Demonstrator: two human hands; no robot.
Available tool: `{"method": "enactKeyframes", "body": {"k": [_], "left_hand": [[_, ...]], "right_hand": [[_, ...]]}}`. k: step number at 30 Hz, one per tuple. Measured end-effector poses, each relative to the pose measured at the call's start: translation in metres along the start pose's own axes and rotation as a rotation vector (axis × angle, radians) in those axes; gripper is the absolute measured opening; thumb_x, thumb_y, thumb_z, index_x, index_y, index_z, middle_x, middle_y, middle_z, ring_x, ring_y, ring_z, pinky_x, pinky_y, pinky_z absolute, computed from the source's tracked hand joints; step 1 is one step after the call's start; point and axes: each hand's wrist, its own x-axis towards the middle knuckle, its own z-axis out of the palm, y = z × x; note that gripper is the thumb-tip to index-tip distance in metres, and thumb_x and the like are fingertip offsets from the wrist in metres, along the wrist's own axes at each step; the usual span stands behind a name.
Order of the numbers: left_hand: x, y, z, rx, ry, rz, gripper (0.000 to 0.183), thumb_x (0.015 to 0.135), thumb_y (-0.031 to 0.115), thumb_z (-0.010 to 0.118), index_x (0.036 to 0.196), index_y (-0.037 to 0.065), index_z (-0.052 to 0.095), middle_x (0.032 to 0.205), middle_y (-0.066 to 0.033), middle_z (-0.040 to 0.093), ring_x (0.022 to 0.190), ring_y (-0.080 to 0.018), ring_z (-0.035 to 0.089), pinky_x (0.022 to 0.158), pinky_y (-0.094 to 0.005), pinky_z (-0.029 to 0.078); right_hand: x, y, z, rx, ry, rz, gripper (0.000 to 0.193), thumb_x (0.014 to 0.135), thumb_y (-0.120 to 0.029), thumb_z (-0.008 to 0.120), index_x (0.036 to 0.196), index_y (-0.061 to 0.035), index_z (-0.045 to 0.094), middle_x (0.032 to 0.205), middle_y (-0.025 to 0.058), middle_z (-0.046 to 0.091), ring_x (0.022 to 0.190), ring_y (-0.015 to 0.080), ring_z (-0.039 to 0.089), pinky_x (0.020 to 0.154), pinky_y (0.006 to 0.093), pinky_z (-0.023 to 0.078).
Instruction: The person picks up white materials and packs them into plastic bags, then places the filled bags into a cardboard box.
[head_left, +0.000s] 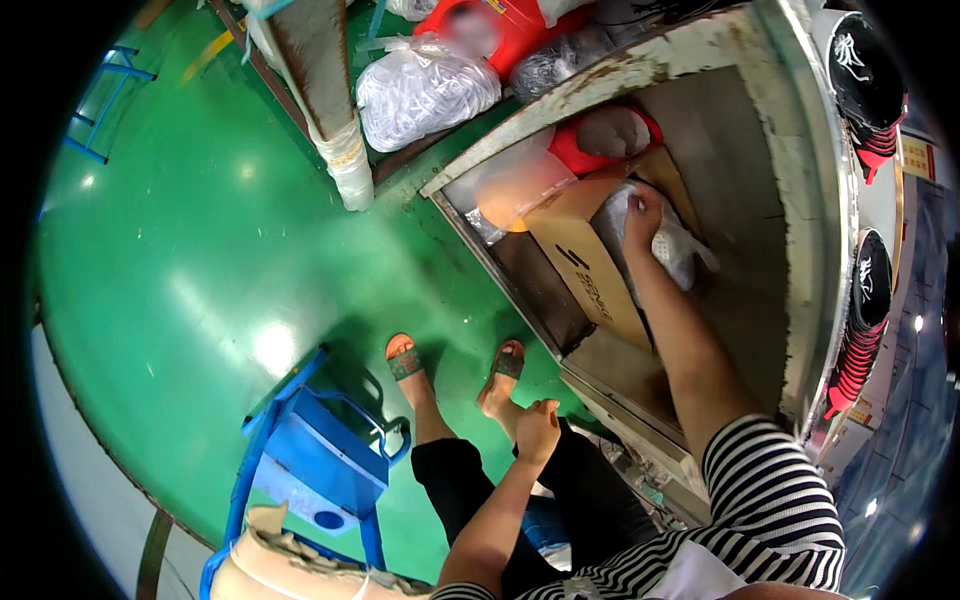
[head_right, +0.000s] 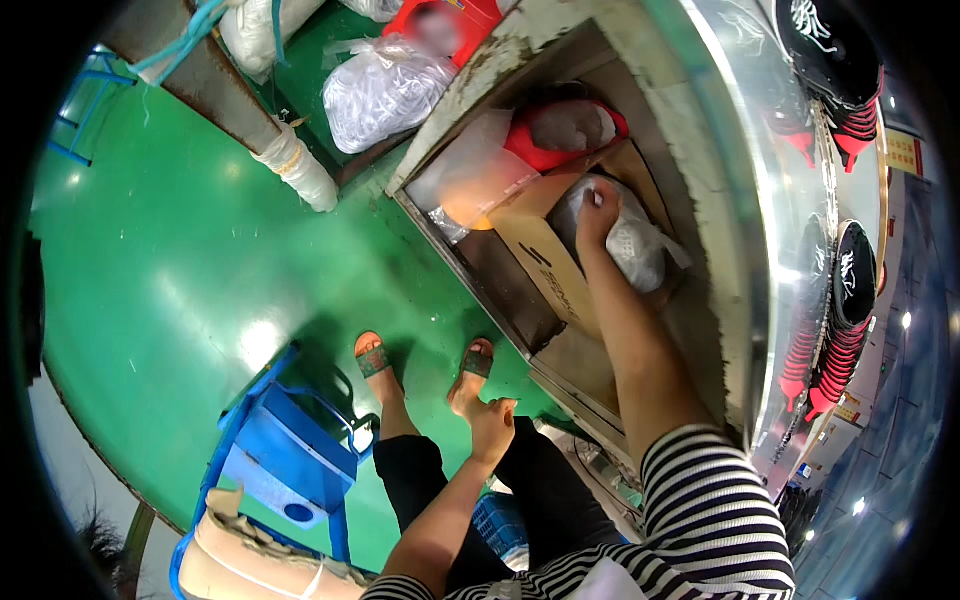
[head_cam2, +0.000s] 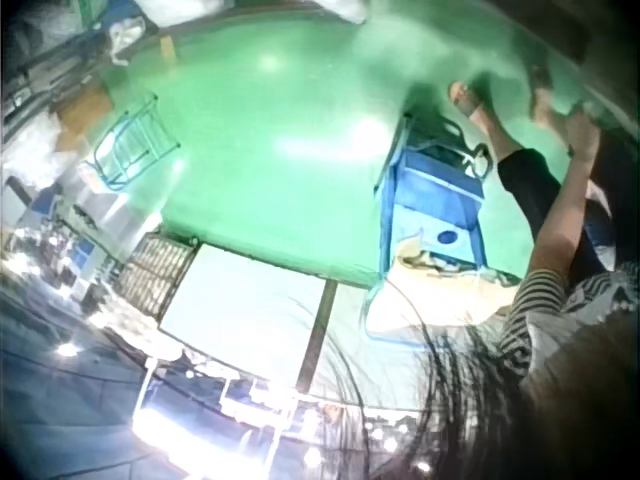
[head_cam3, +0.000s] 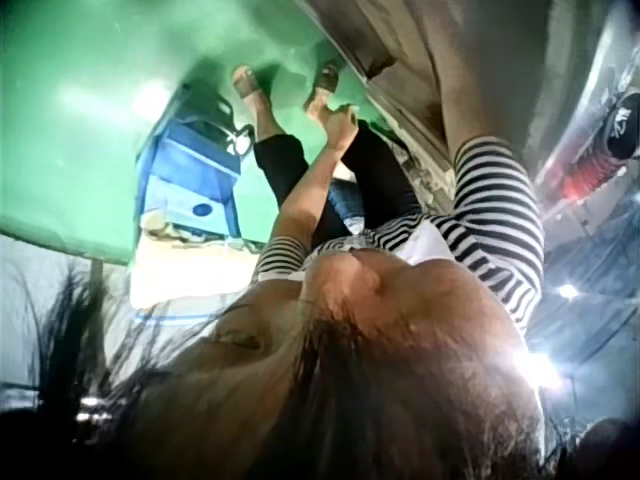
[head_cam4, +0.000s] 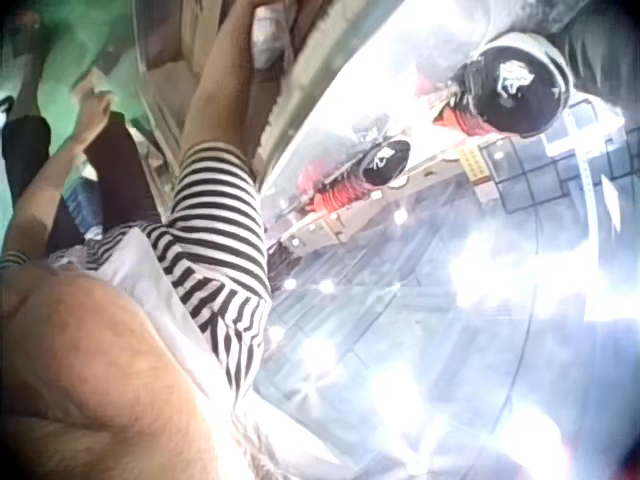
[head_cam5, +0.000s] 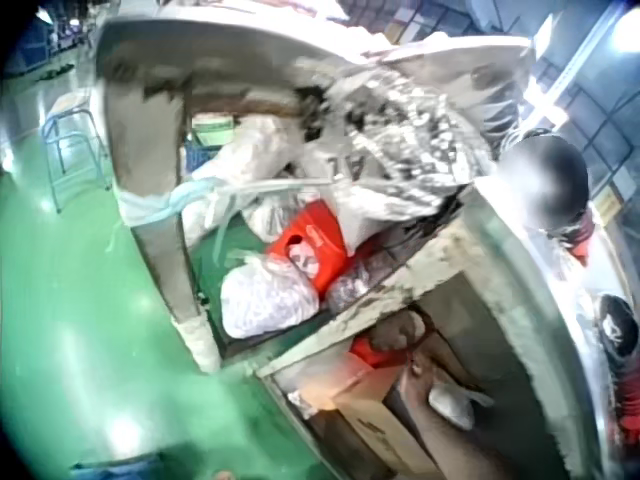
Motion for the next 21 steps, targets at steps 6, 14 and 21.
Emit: {"method": "enactKeyframes", "body": {"k": [6, 14, 21], "left_hand": [[0.034, 0.001, -0.029, -0.063, 0.032, -0.110, 0.013, 0.080, 0.003, 0.061, 0.093, 0.002, 0.061, 0.082, -0.0148, 0.065, 0.079, -0.0303, 0.063, 0.069, -0.0386, 0.049], [0.045, 0.006, -0.011, -0.338, -0.070, -0.179, 0.020, 0.083, 0.010, 0.062, 0.101, 0.004, 0.058, 0.089, -0.0124, 0.065, 0.085, -0.0274, 0.064, 0.072, -0.0368, 0.050], [0.072, 0.013, -0.075, -1.459, -0.068, -0.375, 0.087, 0.085, 0.028, 0.067, 0.148, 0.026, 0.007, 0.142, -0.0103, 0.028, 0.131, -0.0273, 0.031, 0.103, -0.0480, 0.038]], "right_hand": [[0.108, 0.007, 0.070, -0.229, -0.237, -0.144, 0.053, 0.076, -0.035, 0.072, 0.114, -0.0005, 0.058, 0.114, 0.0142, 0.059, 0.107, 0.0322, 0.056, 0.090, 0.0356, 0.045], [0.174, 0.070, 0.037, -0.020, -0.241, 0.127, 0.040, 0.085, -0.028, 0.061, 0.114, -0.0011, 0.058, 0.107, 0.0117, 0.061, 0.098, 0.0212, 0.057, 0.086, 0.0328, 0.044], [-0.059, -0.068, -0.036, 0.379, -0.458, 0.077, 0.017, 0.088, -0.007, 0.053, 0.104, -0.0022, 0.054, 0.095, 0.0025, 0.055, 0.090, 0.0130, 0.052, 0.081, 0.0275, 0.043]]}}
